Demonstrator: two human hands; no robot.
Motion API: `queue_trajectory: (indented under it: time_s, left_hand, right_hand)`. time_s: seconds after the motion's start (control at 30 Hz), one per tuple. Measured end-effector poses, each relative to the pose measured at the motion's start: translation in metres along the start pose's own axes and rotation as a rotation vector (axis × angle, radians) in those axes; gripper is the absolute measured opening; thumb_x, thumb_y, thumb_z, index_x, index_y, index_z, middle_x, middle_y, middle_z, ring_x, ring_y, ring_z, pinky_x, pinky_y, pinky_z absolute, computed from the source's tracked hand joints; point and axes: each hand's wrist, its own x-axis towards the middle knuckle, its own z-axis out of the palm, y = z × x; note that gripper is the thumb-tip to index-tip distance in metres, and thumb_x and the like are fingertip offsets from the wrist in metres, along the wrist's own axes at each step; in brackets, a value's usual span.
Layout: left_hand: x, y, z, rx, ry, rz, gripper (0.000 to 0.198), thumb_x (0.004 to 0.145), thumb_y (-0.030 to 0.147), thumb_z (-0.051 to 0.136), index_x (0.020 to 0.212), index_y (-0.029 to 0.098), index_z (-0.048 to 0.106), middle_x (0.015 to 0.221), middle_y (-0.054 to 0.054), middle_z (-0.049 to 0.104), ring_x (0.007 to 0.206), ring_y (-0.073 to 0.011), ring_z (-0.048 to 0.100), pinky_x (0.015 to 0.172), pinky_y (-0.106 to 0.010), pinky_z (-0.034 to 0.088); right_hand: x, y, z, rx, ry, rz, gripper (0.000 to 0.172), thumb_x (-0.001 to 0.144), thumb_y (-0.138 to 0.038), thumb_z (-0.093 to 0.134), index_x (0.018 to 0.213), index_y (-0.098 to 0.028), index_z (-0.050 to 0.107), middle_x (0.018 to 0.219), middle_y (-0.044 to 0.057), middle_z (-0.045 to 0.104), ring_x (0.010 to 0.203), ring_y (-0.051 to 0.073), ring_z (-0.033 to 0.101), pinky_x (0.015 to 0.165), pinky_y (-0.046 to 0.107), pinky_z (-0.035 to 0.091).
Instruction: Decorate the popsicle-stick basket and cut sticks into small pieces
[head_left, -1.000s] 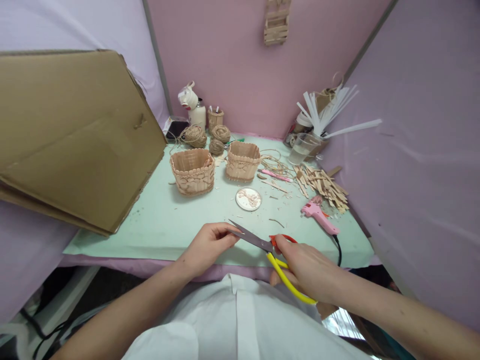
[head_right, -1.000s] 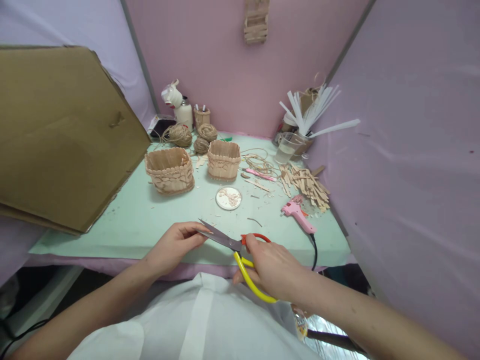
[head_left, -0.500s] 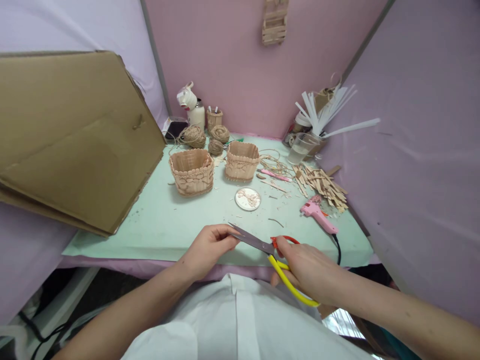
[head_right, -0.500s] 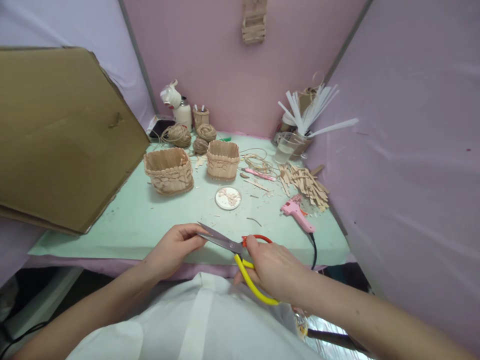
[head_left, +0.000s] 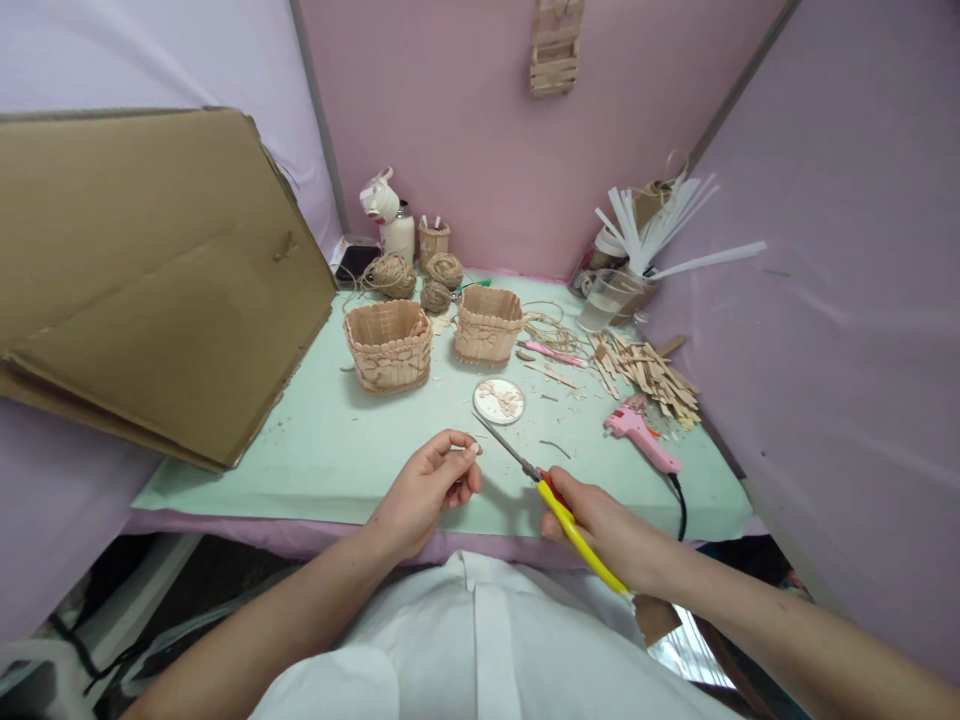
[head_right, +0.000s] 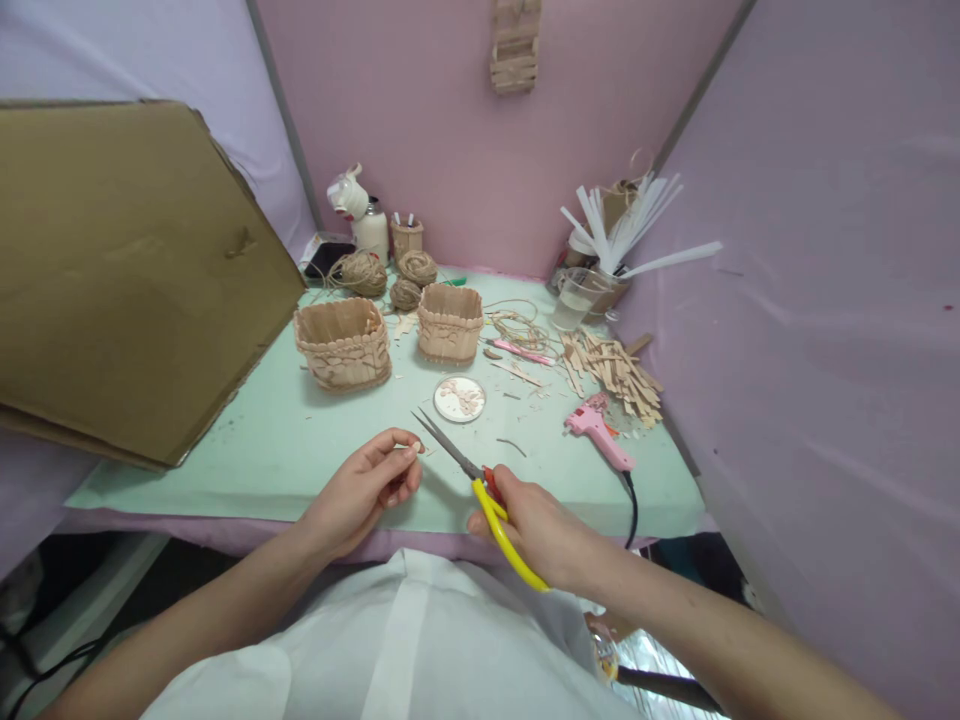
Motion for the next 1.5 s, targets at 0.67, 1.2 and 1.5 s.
queue_trajectory:
  time_s: [0.67, 1.2, 1.5]
  left_hand:
    - [0.002, -0.019, 0.011, 0.001, -0.015, 0.156, 0.019, 0.084, 0.036, 0.049, 0.094, 0.020, 0.045, 0.068, 0.000, 0.063, 0.057, -0.0094, 0.054, 0.056, -0.021, 0.038]
    - [0.003, -0.026, 0.016, -0.044, 0.009, 0.204, 0.018, 0.085, 0.033, 0.050, 0.096, 0.019, 0.049, 0.065, 0.002, 0.060, 0.057, -0.0087, 0.052, 0.058, -0.021, 0.039]
    - [0.000, -0.026, 0.019, -0.089, 0.025, 0.184, 0.020, 0.084, 0.033, 0.052, 0.098, 0.019, 0.049, 0.064, 0.002, 0.061, 0.056, -0.0086, 0.051, 0.057, -0.021, 0.038]
  right_hand:
    - [0.006, -0.003, 0.017, -0.283, 0.149, 0.020, 0.031, 0.080, -0.046, 0.051, 0.088, -0.021, 0.035, 0.071, 0.000, 0.056, 0.057, 0.015, 0.051, 0.051, 0.024, 0.022]
    - [0.002, -0.006, 0.017, -0.327, 0.147, 0.030, 0.034, 0.079, -0.050, 0.051, 0.087, -0.021, 0.036, 0.070, 0.001, 0.056, 0.055, 0.015, 0.050, 0.050, 0.025, 0.020]
    - [0.002, -0.006, 0.020, -0.333, 0.167, 0.042, 0.034, 0.078, -0.047, 0.053, 0.090, -0.019, 0.037, 0.072, 0.001, 0.055, 0.054, 0.014, 0.050, 0.050, 0.025, 0.020]
